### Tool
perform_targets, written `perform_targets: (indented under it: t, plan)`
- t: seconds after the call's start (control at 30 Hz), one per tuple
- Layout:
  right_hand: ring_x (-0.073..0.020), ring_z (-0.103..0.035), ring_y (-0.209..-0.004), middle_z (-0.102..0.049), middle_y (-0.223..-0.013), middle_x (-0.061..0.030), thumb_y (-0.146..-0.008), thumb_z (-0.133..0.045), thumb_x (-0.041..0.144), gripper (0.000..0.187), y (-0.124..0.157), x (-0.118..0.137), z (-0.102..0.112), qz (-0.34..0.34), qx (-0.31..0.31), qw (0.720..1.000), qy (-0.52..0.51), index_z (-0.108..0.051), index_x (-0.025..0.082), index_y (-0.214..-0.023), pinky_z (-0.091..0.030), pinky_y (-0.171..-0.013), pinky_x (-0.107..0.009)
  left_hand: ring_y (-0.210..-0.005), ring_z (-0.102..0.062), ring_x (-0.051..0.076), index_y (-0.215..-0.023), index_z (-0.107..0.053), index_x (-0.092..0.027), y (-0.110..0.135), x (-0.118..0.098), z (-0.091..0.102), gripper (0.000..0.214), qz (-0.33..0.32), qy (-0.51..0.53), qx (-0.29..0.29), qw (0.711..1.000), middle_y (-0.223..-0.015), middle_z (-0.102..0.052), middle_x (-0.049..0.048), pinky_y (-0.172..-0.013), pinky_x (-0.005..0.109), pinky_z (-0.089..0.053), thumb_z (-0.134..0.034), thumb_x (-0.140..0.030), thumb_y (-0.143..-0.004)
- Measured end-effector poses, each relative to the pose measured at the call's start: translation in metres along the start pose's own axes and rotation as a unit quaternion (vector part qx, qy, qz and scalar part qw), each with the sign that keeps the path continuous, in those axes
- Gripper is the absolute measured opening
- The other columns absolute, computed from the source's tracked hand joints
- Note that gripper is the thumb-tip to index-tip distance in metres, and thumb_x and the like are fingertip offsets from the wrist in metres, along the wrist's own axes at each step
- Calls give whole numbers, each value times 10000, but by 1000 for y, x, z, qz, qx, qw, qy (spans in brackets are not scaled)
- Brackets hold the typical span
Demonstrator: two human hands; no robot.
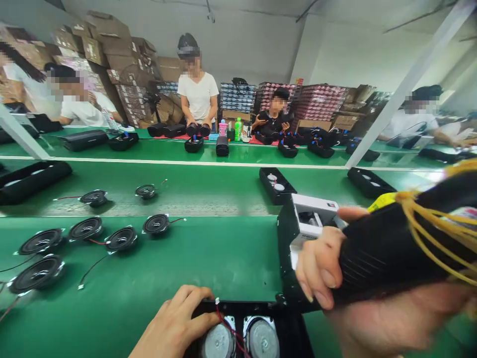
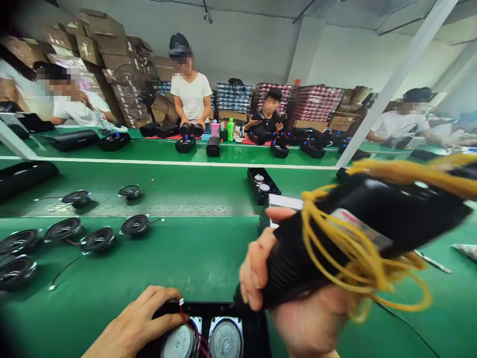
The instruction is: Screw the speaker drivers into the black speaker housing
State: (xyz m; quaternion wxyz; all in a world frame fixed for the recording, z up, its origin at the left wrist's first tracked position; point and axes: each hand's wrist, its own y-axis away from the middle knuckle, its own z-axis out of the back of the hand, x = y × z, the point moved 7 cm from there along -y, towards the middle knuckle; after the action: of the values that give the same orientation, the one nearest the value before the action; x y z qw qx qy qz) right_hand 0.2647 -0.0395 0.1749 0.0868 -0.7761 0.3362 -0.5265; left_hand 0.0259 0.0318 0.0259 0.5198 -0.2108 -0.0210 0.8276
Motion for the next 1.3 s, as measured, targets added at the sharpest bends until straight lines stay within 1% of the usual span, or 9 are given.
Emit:
perform_targets:
  t: [0.1, 0.2, 0.3, 0.4, 0.63, 0.87, 1.0, 1.1, 1.3]
  plan:
    - [-114, -477, -397, -622, -662, 37, -900, -717, 804, 584, 6, -37, -28, -56, 40, 995, -74, -731, 329, -1239, -430, -369, -212, -1137, -705, 240, -1258, -763, -396, -5, -6, 9, 482, -34, -17, 24, 999, -1307, -731, 41, -842, 312, -648, -780, -692, -878]
    - [-100, -458, -408, -598, -683, 43, -915, -634, 864, 662, 13, -70, -46, -89, 86, 989, -87, -647, 317, -1287, -397, -390, -199, -1150, -713, 264, -1225, -777, -366, -6, -7, 14, 484, -36, -31, 17, 999, -1336, -731, 44, -844, 345, -668, -895, -571, -803]
    - [-108, -474, -440, -559, -682, 45, -958, -563, 864, 690, 19, -91, -52, -100, 120, 985, -77, -580, 296, -1349, -394, -420, -207, -1175, -709, 279, -1225, -775, -352, -6, -9, 15, 497, -36, -31, 12, 999, -1373, -720, 46, -834, 359, -679, -938, -441, -763]
    - [-116, -479, -465, -554, -680, 35, -994, -558, 817, 688, 22, -102, -53, -105, 138, 981, -87, -561, 248, -1381, -387, -417, -209, -1183, -708, 277, -1253, -765, -368, -5, -11, 15, 480, -29, -19, 13, 999, -1388, -713, 41, -845, 383, -687, -908, -437, -800]
    - [-104, -492, -495, -560, -691, 22, -1012, -581, 775, 681, 26, -115, -54, -107, 157, 974, -123, -566, 215, -1400, -409, -439, -189, -1225, -698, 291, -1286, -759, -428, -4, -7, 11, 518, 22, -5, 51, 998, -1406, -703, 15, -928, 425, -680, -912, -420, -792]
    - [-104, -497, -515, -550, -698, 19, -1037, -545, 768, 664, 28, -119, -53, -115, 159, 972, -131, -586, 222, -1413, -398, -450, -186, -1198, -697, 290, -1288, -757, -424, 0, -5, 8, 491, 30, 10, 61, 998, -1393, -698, 32, -937, 443, -675, -892, -468, -818]
    - [-89, -491, -502, -560, -714, 16, -1031, -551, 776, 675, 27, -119, -54, -109, 157, 973, -132, -596, 201, -1381, -408, -456, -182, -1187, -688, 284, -1242, -770, -423, -2, -6, 11, 460, 48, 23, 44, 998, -1359, -702, 30, -953, 458, -668, -911, -445, -804]
    - [-81, -495, -501, -564, -717, 16, -1025, -572, 772, 644, 26, -119, -55, -109, 157, 973, -128, -612, 194, -1307, -404, -454, -172, -1165, -697, 286, -1241, -773, -415, -4, -6, 11, 471, 38, 18, 48, 998, -1346, -709, 39, -926, 452, -680, -915, -458, -794]
    - [-72, -489, -498, -554, -708, 13, -1007, -597, 779, 579, 26, -118, -59, -114, 162, 972, -128, -589, 201, -981, -409, -457, -169, -1159, -704, 284, -1245, -773, -409, -4, -7, 11, 459, 18, 10, 52, 998, -1350, -711, 37, -915, 432, -684, -897, -478, -809]
